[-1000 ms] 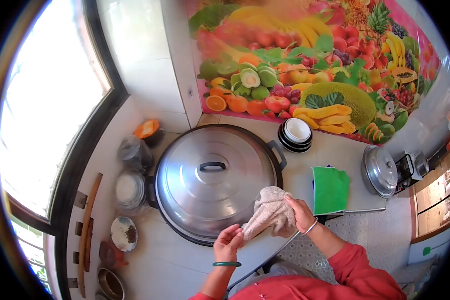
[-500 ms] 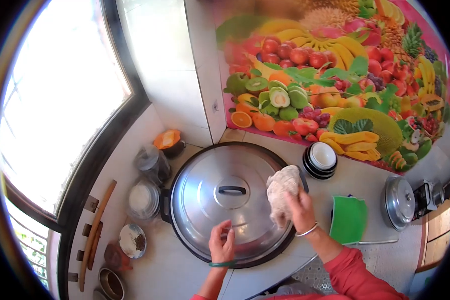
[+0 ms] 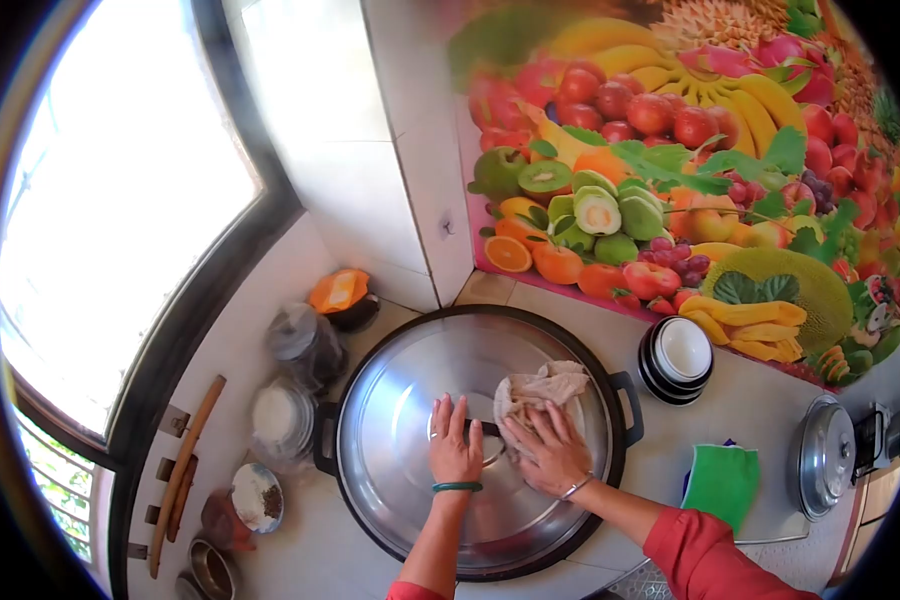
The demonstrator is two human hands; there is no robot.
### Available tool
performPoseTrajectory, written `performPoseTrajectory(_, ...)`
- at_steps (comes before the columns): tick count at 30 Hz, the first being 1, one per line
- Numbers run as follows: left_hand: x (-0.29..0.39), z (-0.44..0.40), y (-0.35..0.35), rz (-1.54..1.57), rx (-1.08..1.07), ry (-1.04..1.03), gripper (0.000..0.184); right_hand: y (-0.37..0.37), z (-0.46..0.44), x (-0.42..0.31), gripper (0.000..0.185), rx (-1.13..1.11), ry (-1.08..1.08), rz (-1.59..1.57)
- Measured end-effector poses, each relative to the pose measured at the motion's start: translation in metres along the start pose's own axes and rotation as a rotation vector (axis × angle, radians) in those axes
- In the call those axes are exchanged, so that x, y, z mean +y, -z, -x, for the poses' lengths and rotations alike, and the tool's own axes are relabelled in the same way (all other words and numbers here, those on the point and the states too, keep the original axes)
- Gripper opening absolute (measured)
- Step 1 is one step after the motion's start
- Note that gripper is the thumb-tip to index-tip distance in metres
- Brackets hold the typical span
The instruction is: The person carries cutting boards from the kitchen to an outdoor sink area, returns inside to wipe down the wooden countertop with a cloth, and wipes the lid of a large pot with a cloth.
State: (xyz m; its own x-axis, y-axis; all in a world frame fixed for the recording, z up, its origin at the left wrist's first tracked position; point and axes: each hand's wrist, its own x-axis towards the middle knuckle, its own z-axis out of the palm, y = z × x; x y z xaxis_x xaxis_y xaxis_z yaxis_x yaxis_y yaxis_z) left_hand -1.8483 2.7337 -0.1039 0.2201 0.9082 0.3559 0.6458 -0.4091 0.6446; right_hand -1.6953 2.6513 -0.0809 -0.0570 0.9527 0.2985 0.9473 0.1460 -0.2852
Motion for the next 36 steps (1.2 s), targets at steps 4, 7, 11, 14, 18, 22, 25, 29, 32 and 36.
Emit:
performPoseTrajectory(4, -0.003, 0.0, 0.0, -0.013, 0.018, -0.003, 0.032, -0.007, -0.01, 0.018, 0.057, -0.015, -0.066, 0.017)
performPoseTrajectory(7, -0.005, 0.002, 0.003, 0.005, 0.037, 0.008, 0.031, -0.03, -0.052, 0.033, 0.053, 0.071, -0.153, 0.025)
performPoseTrajectory(11, -0.015, 0.003, 0.002, 0.087, 0.049, -0.01, 0.033, -0.084, -0.148, 0.046, 0.048, 0.084, -0.141, 0.089)
performPoseTrajectory(14, -0.016, 0.004, 0.01, 0.104, 0.04, -0.031, 0.037, -0.113, -0.207, 0.022, 0.046, -0.041, 0.069, 0.009)
performPoseTrajectory(18, -0.014, 0.006, 0.02, 0.045, -0.041, -0.029, 0.046, -0.134, -0.238, -0.052, 0.044, -0.33, 0.566, -0.177)
performPoseTrajectory(22, -0.022, 0.014, -0.002, -0.01, -0.177, 0.039, 0.049, -0.139, -0.195, -0.144, 0.043, -0.518, 1.104, -0.272)
performPoseTrajectory(25, -0.026, 0.006, -0.005, -0.014, 0.006, -0.03, 0.037, -0.149, -0.142, -0.177, 0.042, -0.558, 1.377, -0.431)
performPoseTrajectory(29, -0.029, 0.008, -0.009, 0.003, 0.107, -0.079, 0.032, -0.144, -0.125, -0.208, 0.031, -0.667, 1.519, -0.491)
performPoseTrajectory(32, -0.018, -0.002, 0.015, 0.009, -0.017, -0.037, 0.033, -0.157, -0.146, -0.217, 0.028, -0.73, 1.377, -0.466)
performPoseTrajectory(36, -0.024, 0.001, -0.001, 0.081, -0.142, 0.047, 0.034, -0.16, -0.202, -0.202, 0.025, -0.759, 1.07, -0.472)
